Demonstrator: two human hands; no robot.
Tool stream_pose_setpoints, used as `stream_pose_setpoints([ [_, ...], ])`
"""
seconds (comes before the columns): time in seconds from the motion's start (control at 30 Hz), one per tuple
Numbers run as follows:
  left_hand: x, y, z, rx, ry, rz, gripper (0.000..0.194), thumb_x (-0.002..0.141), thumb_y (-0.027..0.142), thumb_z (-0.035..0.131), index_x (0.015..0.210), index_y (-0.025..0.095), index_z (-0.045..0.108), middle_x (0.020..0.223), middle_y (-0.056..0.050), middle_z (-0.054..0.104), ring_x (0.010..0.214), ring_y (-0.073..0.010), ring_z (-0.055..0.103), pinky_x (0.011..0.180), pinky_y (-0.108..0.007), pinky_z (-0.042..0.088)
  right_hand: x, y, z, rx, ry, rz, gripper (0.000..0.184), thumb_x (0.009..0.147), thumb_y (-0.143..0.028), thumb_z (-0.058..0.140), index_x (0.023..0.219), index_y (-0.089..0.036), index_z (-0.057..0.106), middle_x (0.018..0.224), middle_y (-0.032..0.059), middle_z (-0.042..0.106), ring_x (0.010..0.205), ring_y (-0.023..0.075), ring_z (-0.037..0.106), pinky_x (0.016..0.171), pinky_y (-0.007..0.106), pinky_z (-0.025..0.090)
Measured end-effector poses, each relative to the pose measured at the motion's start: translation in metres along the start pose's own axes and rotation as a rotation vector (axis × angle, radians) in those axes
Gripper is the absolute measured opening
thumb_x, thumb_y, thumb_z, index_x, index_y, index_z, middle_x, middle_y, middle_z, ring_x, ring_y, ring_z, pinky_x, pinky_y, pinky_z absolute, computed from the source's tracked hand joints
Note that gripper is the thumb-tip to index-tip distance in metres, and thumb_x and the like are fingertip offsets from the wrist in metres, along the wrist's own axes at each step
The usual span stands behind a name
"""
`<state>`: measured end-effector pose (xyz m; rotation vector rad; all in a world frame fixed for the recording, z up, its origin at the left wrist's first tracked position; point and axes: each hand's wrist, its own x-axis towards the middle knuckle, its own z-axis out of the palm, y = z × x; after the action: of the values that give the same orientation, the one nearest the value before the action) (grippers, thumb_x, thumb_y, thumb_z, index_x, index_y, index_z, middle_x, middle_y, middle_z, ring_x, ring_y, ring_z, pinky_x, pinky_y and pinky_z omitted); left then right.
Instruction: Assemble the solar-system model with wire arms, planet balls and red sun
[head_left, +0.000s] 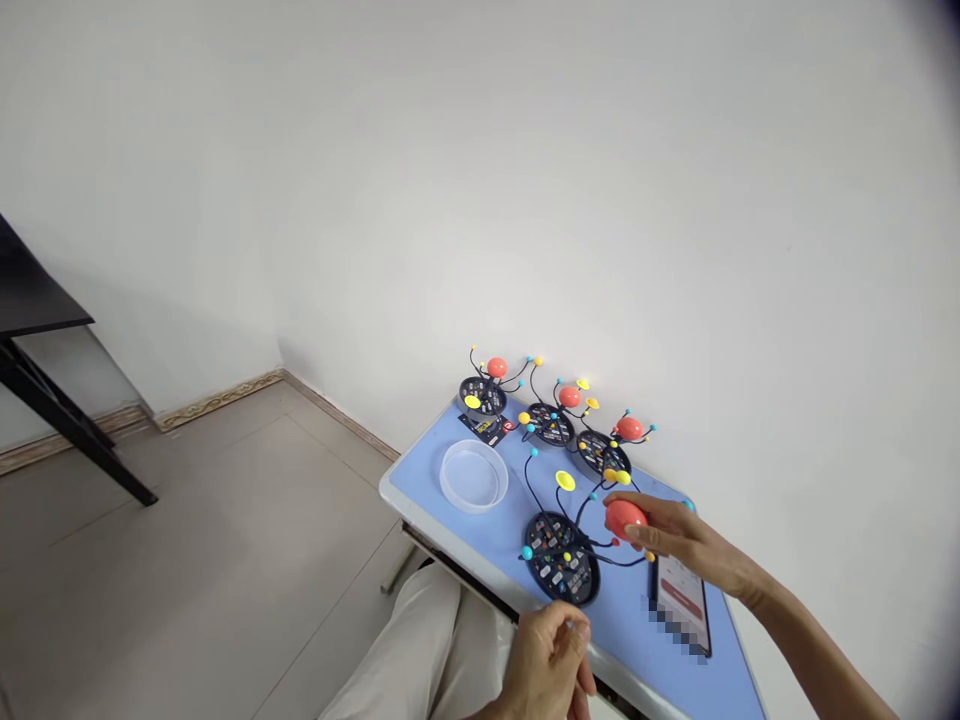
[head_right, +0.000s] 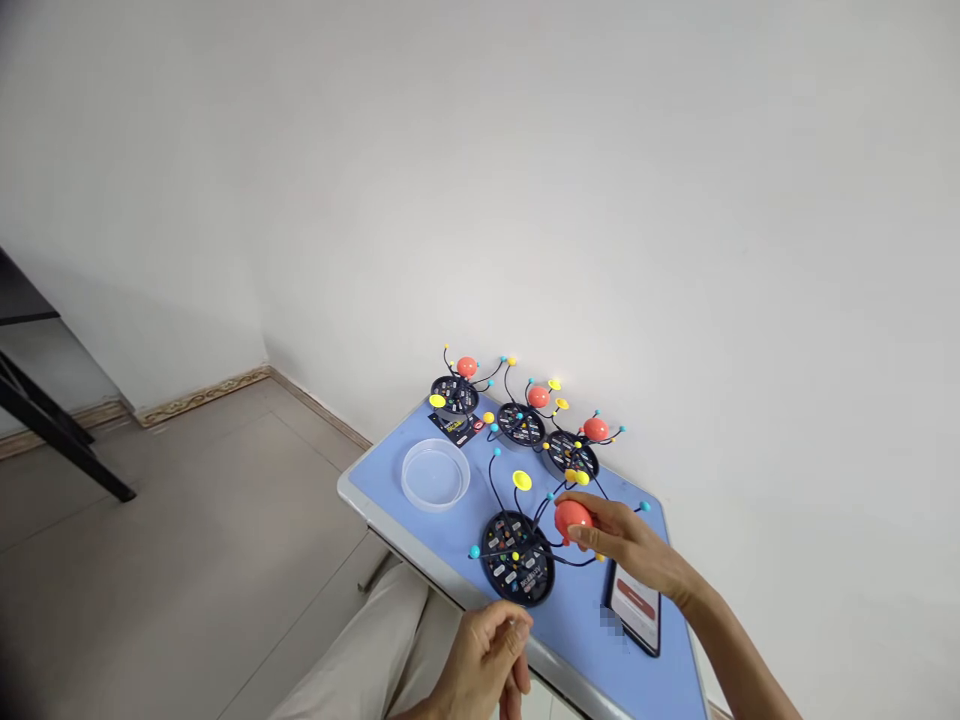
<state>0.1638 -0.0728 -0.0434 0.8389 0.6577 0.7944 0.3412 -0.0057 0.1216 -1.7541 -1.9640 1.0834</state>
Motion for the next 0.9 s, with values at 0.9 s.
stream_pose_setpoints([
  [0.9,0.007,-0.013,-0.008,0.357,0.004,0.149,0.07,0.089,0.068,0.04,0.129,0.012,0.056,0.066,0.002,0.05,0.036,-0.0056,0.039,0.032,-0.017,0.031,0.012,0.028,-0.007,0.202,-0.008,0.088,0.054,0.077,-0.058,0.068,0.117,-0.021,0.068,0.094,0.0047,0.07,0.081,0.0221,0.058,0.068,0.032,0.045],
])
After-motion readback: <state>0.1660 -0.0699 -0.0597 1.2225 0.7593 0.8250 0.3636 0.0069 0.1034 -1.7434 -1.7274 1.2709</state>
